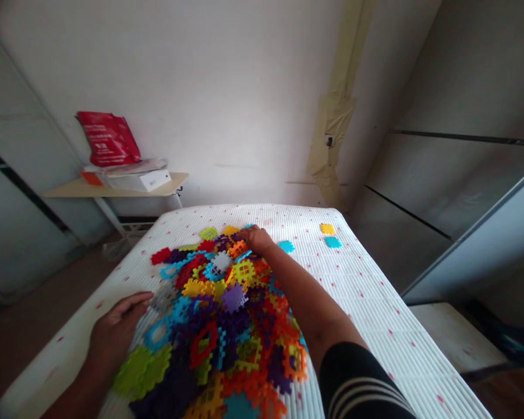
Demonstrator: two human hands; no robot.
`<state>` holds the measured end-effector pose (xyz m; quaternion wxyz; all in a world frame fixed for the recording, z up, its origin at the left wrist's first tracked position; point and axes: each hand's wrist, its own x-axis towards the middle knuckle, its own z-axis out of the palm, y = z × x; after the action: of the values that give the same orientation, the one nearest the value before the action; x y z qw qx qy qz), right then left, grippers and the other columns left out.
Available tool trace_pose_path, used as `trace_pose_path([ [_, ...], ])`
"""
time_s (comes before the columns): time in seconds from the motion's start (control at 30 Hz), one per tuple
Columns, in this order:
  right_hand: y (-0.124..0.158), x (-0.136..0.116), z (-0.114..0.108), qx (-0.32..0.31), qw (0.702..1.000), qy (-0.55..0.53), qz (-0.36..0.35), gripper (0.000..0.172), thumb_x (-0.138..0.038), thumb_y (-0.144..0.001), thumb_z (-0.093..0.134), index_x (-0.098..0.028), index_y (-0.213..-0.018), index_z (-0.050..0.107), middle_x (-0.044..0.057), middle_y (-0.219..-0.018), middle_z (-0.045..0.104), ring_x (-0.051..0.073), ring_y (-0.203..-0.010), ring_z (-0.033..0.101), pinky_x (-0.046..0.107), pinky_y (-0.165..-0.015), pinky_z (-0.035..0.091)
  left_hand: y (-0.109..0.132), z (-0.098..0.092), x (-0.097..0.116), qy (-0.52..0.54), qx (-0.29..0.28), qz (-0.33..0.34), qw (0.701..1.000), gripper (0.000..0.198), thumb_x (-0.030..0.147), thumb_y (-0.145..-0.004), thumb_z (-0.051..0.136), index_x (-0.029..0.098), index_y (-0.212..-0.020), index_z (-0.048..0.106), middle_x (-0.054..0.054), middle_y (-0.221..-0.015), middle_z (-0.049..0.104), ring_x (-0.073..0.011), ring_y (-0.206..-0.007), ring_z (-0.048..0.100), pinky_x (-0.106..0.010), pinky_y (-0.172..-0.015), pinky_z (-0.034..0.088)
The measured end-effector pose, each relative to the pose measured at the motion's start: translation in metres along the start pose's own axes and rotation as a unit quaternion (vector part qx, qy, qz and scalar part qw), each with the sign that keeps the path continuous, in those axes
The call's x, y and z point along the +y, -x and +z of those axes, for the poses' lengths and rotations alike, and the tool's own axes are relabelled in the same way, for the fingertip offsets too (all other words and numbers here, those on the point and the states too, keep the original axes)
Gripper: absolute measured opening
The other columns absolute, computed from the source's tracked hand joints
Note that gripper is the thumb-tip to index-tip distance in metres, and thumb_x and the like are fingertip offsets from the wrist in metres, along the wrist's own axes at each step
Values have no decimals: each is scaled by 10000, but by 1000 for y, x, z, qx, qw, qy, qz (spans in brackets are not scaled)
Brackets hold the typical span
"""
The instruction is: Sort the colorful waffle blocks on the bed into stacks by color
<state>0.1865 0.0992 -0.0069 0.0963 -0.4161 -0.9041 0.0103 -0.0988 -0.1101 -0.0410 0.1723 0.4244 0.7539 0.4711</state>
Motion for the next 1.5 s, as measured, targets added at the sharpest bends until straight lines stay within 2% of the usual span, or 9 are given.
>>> trace_pose_path([
  [0.3,-13,-4,5,-44,999,7,29,308,-98,-754,561,-254,-990,685,4,-1057,679,211,-1042,554,262,-831,430,-3,2,-6,-7,-17,15,1000,343,459,-628,549,212,-819,692,-35,-881,703,-219,-823,639,-296,-776,493],
  [0.53,5,-7,-2,53,994,-54,80,204,-165,-822,506,-180,-987,625,68,-1012,661,186,-995,574,275,-867,409,-3,1,-6,-3,-16,4,1000,368,461,-621,557,202,-846,688,-48,-919,702,-235,-879,633,-318,-840,478],
  [0.67,44,16,-19,137,971,-114,161,282,-235,-900,370,-166,-1119,533,66,-963,662,165,-870,611,277,-781,453,-2,2,-5,11,-18,5,1000,359,462,-605,556,202,-818,681,-44,-898,705,-236,-861,634,-322,-837,482],
  [0.83,128,71,-45,181,934,-158,266,384,-289,-909,285,-116,-1161,518,65,-849,661,160,-751,620,278,-661,494,-1,2,-3,1,-30,-1,1000,379,464,-601,546,200,-837,681,-47,-924,704,-243,-865,631,-332,-868,464],
  [1.0,212,110,-47,151,892,-118,409,342,-299,-863,376,-117,-1000,631,69,-744,665,175,-647,615,282,-593,476,-1,0,2,-39,-42,-30,998,401,477,-593,538,206,-853,677,-39,-919,704,-252,-844,627,-351,-872,452],
  [1.1,236,116,-38,125,864,-55,484,287,-269,-825,448,-142,-987,648,106,-880,677,223,-783,631,310,-670,459,0,-1,7,-56,-38,-38,997,410,491,-574,521,215,-836,672,-38,-908,703,-256,-821,623,-368,-869,450],
  [1.23,237,107,-29,107,846,11,522,388,-381,-848,465,-171,-1155,576,135,-1130,604,261,-963,596,330,-746,437,0,-2,9,-87,-53,-61,993,477,550,-584,482,232,-890,663,-37,-962,695,-260,-809,620,-382,-860,451],
  [1.37,225,95,-28,82,858,42,506,491,-547,-780,534,-199,-1123,582,120,-1107,596,276,-1031,540,340,-766,429,-3,0,2,-103,-48,-71,991,484,574,-596,471,253,-907,656,-18,-971,689,-257,-790,616,-378,-827,461],
  [1.5,218,93,-26,64,863,60,497,402,-462,-787,538,-171,-1055,607,131,-1079,595,272,-1042,512,347,-775,420,-5,0,-4,-108,-38,-65,991,477,582,-589,470,264,-891,659,-5,-949,690,-246,-740,610,-368,-775,471],
])
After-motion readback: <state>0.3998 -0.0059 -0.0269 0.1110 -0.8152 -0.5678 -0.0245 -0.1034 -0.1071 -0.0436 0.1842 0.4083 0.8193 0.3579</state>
